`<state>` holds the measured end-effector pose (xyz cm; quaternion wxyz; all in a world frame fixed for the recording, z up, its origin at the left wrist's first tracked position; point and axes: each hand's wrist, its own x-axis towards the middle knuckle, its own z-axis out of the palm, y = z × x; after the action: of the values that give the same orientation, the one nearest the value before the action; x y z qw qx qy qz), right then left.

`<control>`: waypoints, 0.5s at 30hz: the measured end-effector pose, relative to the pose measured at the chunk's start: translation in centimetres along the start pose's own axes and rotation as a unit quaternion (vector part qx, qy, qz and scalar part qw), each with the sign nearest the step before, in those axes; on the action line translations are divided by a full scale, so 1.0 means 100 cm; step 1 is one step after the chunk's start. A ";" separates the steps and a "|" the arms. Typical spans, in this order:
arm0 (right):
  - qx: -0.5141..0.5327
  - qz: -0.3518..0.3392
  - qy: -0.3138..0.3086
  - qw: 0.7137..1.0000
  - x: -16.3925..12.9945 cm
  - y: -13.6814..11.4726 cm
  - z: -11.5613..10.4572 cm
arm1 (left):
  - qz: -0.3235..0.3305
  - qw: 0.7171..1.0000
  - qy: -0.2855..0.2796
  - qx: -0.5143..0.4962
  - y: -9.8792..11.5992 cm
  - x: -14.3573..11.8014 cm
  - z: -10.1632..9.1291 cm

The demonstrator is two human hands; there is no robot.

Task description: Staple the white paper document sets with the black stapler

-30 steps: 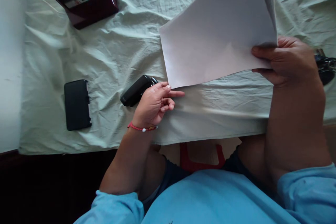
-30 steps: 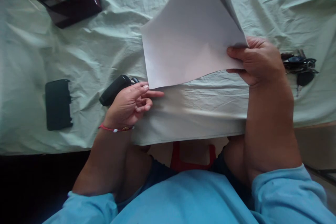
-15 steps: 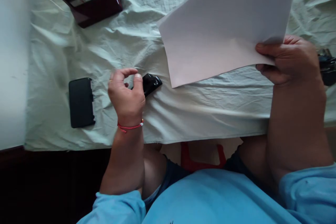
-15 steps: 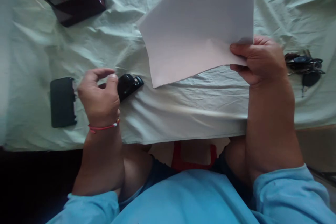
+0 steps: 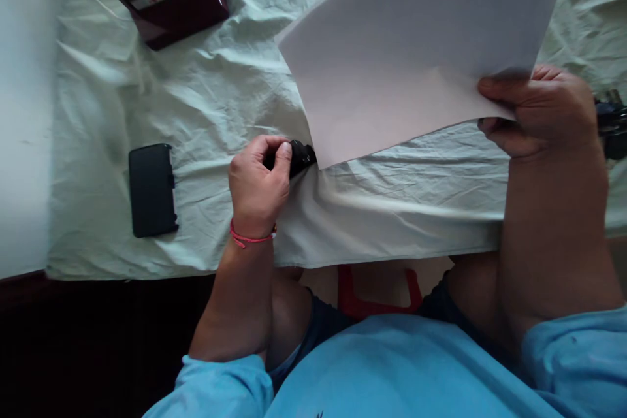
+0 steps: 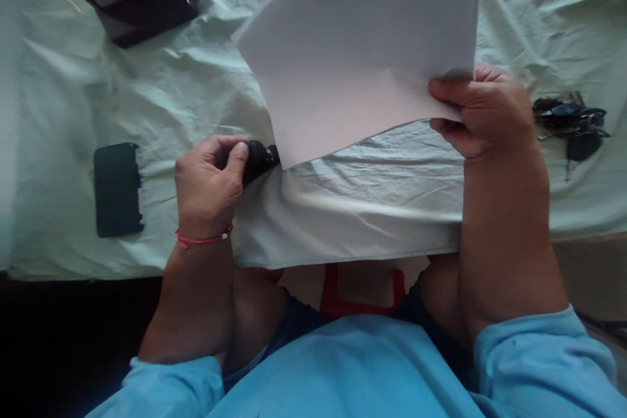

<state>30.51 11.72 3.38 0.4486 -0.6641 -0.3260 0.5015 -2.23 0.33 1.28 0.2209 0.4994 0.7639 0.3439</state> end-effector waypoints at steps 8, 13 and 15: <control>0.010 -0.014 -0.010 1.000 0.000 0.001 -0.001 | 0.007 0.999 -0.005 -0.042 0.001 -0.002 0.001; 0.032 -0.010 -0.011 0.999 -0.001 -0.001 0.001 | 0.006 0.999 -0.009 -0.049 0.002 -0.004 0.001; 0.038 -0.007 -0.015 0.999 -0.001 -0.002 0.002 | 0.003 0.999 -0.012 -0.039 0.002 -0.003 0.001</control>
<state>30.31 11.76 3.58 0.4724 -0.6364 -0.3178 0.5203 -1.90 0.13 1.40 0.2478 0.4970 0.7456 0.3683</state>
